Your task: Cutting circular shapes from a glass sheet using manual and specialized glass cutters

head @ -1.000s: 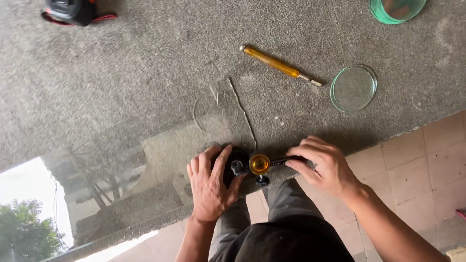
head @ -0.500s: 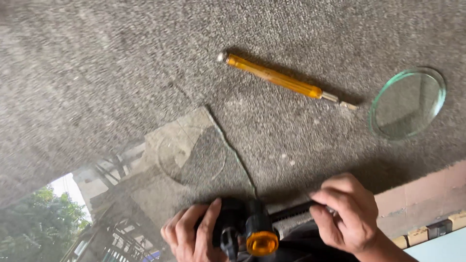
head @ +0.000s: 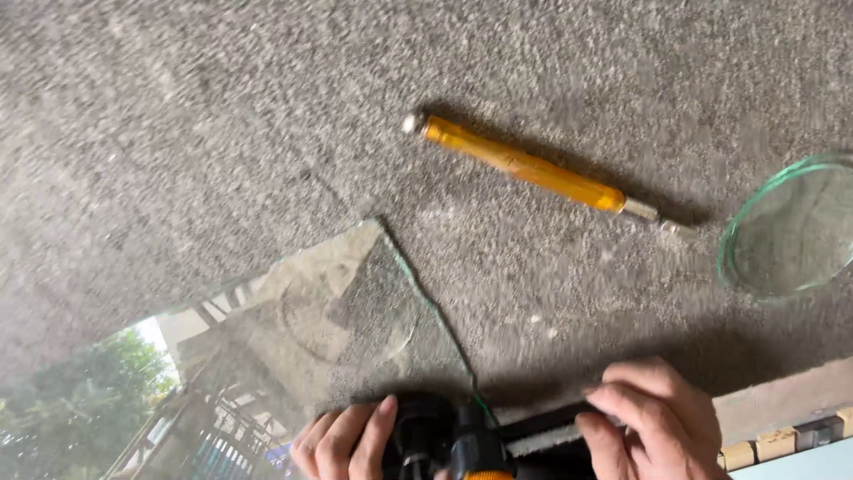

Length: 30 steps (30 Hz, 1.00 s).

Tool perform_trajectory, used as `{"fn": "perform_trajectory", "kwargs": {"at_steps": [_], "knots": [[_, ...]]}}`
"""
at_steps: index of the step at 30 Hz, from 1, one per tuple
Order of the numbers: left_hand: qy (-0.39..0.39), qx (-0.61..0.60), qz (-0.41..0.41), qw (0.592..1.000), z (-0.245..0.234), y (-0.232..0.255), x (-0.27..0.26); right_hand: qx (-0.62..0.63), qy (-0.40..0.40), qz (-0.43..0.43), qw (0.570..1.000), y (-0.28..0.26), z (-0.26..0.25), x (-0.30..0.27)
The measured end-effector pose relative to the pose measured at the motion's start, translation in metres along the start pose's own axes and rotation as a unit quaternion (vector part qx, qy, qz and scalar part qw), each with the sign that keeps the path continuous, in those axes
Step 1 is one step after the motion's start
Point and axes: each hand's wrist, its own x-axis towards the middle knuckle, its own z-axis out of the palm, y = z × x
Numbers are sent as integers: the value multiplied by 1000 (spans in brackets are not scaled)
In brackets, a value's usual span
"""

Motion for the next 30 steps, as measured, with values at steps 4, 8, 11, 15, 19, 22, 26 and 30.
{"fn": "perform_trajectory", "kwargs": {"at_steps": [4, 8, 11, 15, 19, 22, 26, 30], "knots": [[-95, -46, 13, 994, -26, -2, 16, 16, -64, -96, 993, 7, -10, 10], [-134, -61, 100, 984, -26, -12, 24, 20, -35, -135, 990, 1, -5, 20], [-139, -68, 99, 983, -31, -9, 27, 25, -12, -152, 988, -11, -3, 23], [-86, -173, 95, 977, -29, -8, 28, 38, 64, -225, 972, -2, 4, 27], [-69, -160, 99, 980, -28, -11, 25, 33, 81, -246, 965, 1, 8, 23], [-55, -144, 120, 981, -30, -11, 24, 3, 70, -220, 973, 3, 7, 17], [-49, -140, 129, 980, -28, -11, 26, -2, 84, -223, 971, 4, 11, 20], [-59, -134, 125, 981, -24, -15, 22, -14, 86, -222, 971, 0, 9, 18]]}}
